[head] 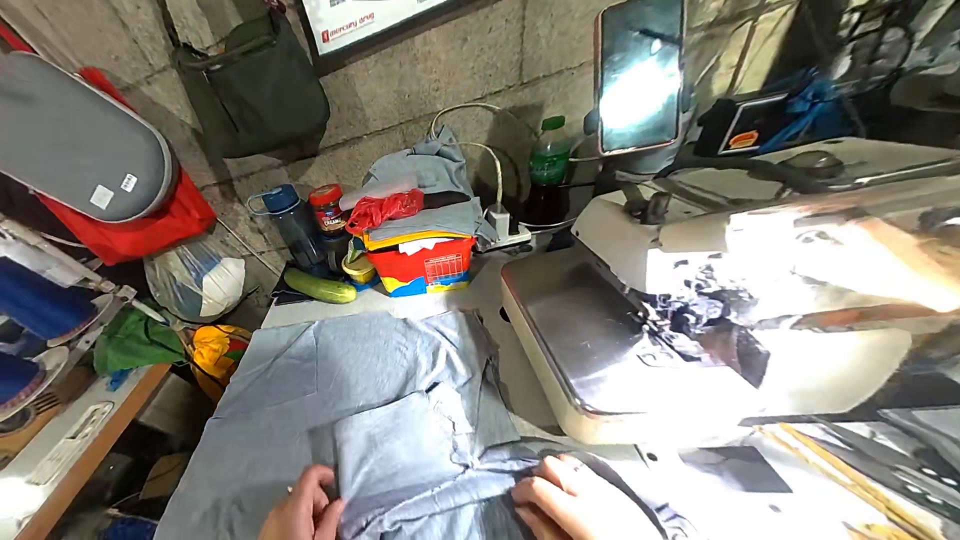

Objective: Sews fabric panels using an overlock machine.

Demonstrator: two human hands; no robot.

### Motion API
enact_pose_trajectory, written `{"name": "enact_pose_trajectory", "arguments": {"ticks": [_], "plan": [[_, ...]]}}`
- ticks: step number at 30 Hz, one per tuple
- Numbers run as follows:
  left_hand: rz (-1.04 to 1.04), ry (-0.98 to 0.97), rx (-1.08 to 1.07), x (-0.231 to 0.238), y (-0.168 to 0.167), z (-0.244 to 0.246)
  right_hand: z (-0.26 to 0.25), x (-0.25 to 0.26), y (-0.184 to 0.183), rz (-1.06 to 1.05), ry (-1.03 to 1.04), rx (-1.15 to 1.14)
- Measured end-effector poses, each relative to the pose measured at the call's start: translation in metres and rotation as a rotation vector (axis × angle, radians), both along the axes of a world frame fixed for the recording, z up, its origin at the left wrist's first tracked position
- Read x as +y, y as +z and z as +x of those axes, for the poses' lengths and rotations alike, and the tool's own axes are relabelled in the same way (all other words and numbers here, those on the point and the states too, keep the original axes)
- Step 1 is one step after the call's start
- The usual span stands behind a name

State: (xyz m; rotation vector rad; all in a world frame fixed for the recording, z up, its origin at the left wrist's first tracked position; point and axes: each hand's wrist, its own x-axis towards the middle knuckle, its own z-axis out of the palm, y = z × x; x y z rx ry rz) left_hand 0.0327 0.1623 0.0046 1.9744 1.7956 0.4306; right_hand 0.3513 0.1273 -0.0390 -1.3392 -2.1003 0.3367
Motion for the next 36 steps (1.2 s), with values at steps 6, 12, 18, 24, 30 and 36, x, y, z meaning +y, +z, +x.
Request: {"name": "enact_pose_trajectory", "arguments": {"ticks": [6,12,18,24,30,36], "plan": [[0.257,-0.307,0.074,0.064,0.02,0.066,-0.026,0.021,-0.005,0.075,-0.005,-0.057],[-0.233,-0.444,0.348,0.117,0.027,0.111,-0.019,0.018,-0.009,0.054,-0.017,-0.051],[-0.172,-0.416,0.011,0.124,0.013,0.093,-0.019,0.02,-0.006,0.041,-0.023,0.004],[-0.105,-0.44,-0.598,0.118,0.01,0.075,-0.015,0.019,-0.009,0.159,-0.037,0.235],[0.232,-0.498,-0.592,0.102,0.016,0.075,-0.018,0.03,0.0,0.104,0.07,0.369],[0.482,-0.627,-0.579,0.087,0.035,0.077,-0.015,0.043,0.012,0.096,0.149,0.298]]}}
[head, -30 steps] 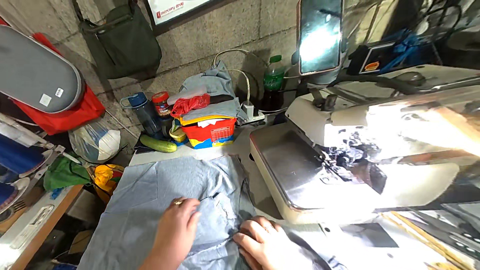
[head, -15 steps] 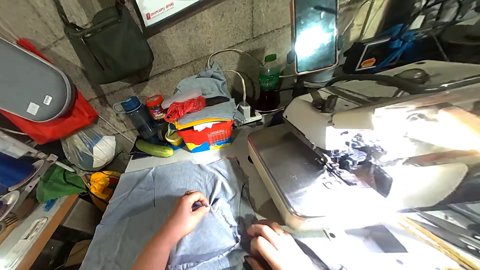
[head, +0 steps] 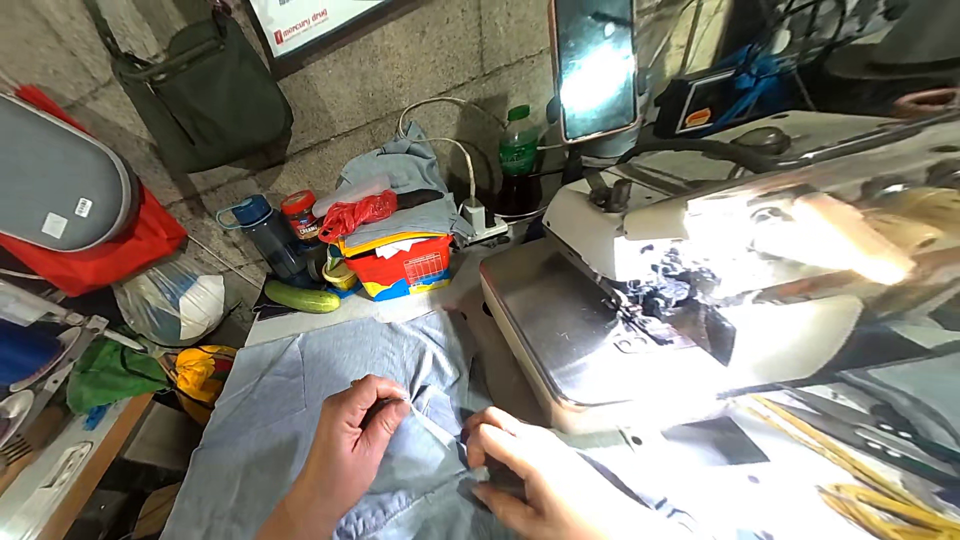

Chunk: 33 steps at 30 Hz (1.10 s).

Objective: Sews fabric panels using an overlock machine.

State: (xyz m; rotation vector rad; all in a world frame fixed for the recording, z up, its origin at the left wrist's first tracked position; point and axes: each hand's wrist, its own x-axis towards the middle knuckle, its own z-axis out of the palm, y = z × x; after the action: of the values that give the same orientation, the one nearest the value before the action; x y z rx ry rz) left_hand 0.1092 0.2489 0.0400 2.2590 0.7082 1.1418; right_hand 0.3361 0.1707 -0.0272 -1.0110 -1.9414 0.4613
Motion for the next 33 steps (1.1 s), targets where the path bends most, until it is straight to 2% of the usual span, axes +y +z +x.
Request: {"name": "enact_pose_trajectory", "arguments": {"ticks": [4,7,9,13,17,21,25,29,31,33], "plan": [[0.1,-0.023,0.036,-0.015,0.017,0.005,0.007,-0.01,0.013,-0.02,0.036,-0.093],[0.199,-0.037,0.079,-0.026,0.03,0.012,0.009,-0.018,0.015,0.037,0.052,-0.058],[0.288,-0.03,0.116,-0.033,0.04,0.018,0.014,-0.029,0.022,0.04,0.068,0.013],[0.427,-0.051,0.174,-0.05,0.063,0.036,0.032,-0.063,0.038,-0.084,0.124,0.213],[0.485,-0.122,0.207,-0.062,0.076,0.068,0.049,-0.09,0.044,-0.204,-0.011,0.388],[0.523,-0.073,0.232,-0.038,0.061,0.115,0.067,-0.1,0.038,-0.239,-0.208,0.482],[0.307,-0.086,0.276,-0.015,0.034,0.173,0.089,-0.099,0.021,-0.239,-0.408,0.401],[0.516,-0.07,0.27,-0.007,0.002,0.212,0.11,-0.103,0.012,-0.278,-0.528,0.233],[0.605,0.035,0.24,-0.009,-0.005,0.219,0.115,-0.105,0.012,-0.28,-0.547,0.194],[0.602,0.072,0.217,-0.015,-0.009,0.219,0.118,-0.108,0.014,-0.274,-0.562,0.143]]}}
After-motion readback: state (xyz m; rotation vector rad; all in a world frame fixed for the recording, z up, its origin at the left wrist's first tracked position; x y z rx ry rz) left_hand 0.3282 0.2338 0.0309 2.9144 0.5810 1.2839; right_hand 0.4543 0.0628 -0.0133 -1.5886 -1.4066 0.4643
